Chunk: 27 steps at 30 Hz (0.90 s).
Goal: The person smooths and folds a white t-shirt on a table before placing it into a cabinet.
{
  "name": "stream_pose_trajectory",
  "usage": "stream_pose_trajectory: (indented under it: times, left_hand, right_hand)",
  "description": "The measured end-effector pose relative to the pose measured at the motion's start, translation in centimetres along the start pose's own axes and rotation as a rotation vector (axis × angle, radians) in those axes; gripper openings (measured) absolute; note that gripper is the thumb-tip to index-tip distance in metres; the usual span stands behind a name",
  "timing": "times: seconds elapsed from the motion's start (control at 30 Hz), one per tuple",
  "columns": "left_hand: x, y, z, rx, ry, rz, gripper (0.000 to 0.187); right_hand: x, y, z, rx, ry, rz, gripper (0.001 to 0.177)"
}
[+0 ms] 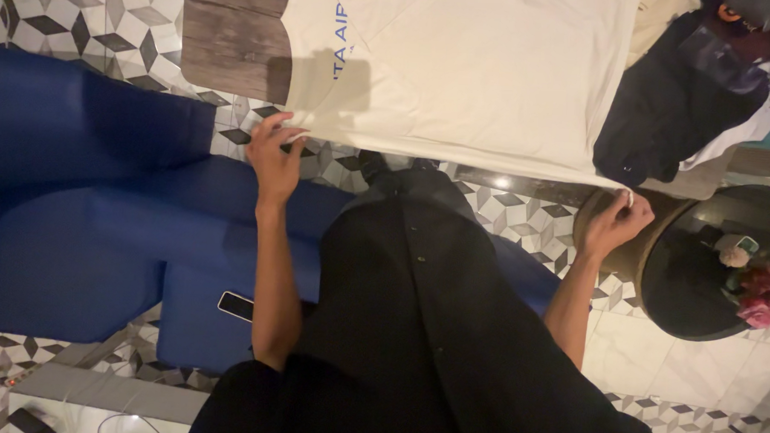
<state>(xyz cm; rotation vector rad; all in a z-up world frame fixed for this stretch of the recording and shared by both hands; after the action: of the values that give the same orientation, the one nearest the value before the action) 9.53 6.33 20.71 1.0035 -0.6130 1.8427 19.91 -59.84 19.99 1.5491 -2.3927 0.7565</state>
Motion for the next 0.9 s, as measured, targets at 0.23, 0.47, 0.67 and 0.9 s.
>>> stream_pose_trajectory:
  times: [0.23,0.47,0.67,0.9]
  left_hand:
    - [0.3,-1.4,0.6,-0.107,0.099,0.106,0.009]
    - [0.2,-4.1,1.7,-0.133,0.226,0.165,0.019]
    - [-2.3,-6.9,0.8,0.176,0.436,0.043,0.026]
    - [-5.8,-9.6,-0.1,0.220,0.618,0.112,0.024]
  right_hand:
    - [-1.9,-2.3,-3.2,-0.033,-0.071,0.044,0.024]
    - [-4.1,-5.6,-3.0,0.057,-0.150,0.063,0.026]
    - [-6.1,-8.7,-0.5,-0.050,-0.271,0.113,0.030]
    - [-9.8,-12.5,-0.3,0.019,-0.176,0.028,0.035]
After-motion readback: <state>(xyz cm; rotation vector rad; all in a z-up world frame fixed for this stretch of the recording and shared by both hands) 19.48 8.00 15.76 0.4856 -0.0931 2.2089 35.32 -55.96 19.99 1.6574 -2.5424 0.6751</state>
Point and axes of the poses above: each hand's wrist, its own y-axis away from the middle knuckle, its own x-axis out of the back of the hand, z = x × y, the point moved 8 cm from there along -y, towards the middle knuckle, and after that the axes turned 14 degrees about -y, right-handed, at the moved point
